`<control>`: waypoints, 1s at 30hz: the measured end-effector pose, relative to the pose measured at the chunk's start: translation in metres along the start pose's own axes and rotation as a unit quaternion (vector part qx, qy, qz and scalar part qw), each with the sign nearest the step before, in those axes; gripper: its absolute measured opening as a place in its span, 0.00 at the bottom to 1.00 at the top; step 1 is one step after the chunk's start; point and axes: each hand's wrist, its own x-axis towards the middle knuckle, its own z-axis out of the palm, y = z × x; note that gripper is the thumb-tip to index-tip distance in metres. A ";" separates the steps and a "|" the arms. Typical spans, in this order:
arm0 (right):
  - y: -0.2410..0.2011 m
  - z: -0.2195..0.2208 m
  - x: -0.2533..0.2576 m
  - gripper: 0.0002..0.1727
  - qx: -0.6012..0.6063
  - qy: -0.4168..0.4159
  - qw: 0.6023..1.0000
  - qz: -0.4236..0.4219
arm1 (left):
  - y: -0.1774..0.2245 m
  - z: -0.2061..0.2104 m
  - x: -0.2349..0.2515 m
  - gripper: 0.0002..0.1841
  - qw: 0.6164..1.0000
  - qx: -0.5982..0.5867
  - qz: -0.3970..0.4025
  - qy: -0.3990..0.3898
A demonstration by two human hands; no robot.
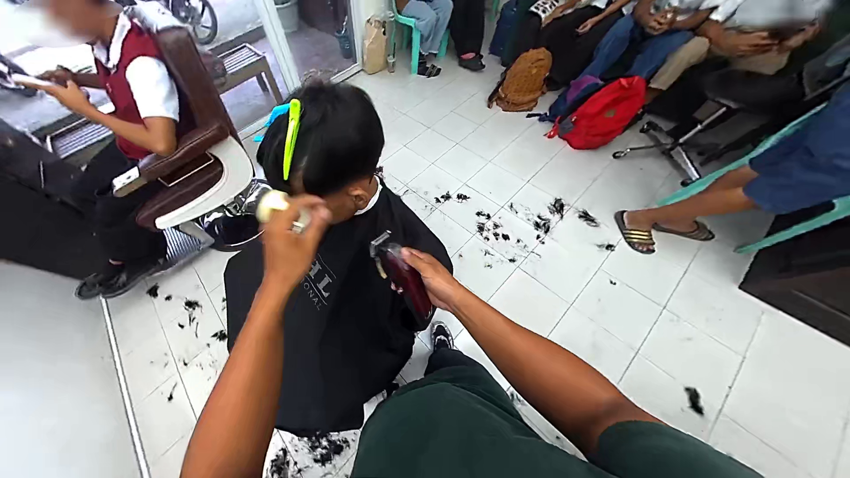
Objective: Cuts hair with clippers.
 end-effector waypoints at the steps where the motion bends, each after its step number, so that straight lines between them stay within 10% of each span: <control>1: 0.009 -0.007 -0.008 0.27 0.050 0.030 0.998 0.026 | 0.000 0.008 0.000 0.13 0.990 -0.041 -0.024 -0.131; 3: 0.014 -0.020 -0.020 0.33 0.066 0.088 0.989 0.097 | -0.002 0.025 0.007 0.09 0.948 -0.201 -0.048 -0.241; 5: 0.014 -0.037 -0.027 0.36 0.051 0.092 0.983 0.149 | -0.003 0.035 0.017 0.07 0.937 -0.290 -0.047 -0.191; 10: 0.008 -0.086 -0.033 0.32 0.067 0.085 0.984 0.144 | -0.002 0.046 0.028 0.13 0.906 -0.055 -0.157 -0.389; 14: 0.005 -0.140 -0.023 0.28 0.111 0.095 0.983 0.112 | -0.007 0.039 0.018 0.09 0.951 -0.192 -0.168 -0.174; 18: 0.000 -0.213 -0.012 0.25 0.097 0.075 0.986 0.111 | 0.028 0.082 0.037 0.16 0.876 -0.001 -0.269 -0.400; 24: -0.035 -0.340 -0.017 0.22 0.035 0.096 0.986 0.131 | 0.059 0.188 0.082 0.14 0.959 -0.121 -0.257 0.024; 27: -0.053 -0.391 -0.009 0.23 -0.006 0.088 0.985 0.146 | 0.057 0.218 0.101 0.17 0.899 -0.177 -0.394 0.078; 30: -0.062 -0.426 0.029 0.21 0.000 0.076 0.983 0.164 | 0.054 0.232 0.112 0.16 0.925 -0.147 -0.321 0.141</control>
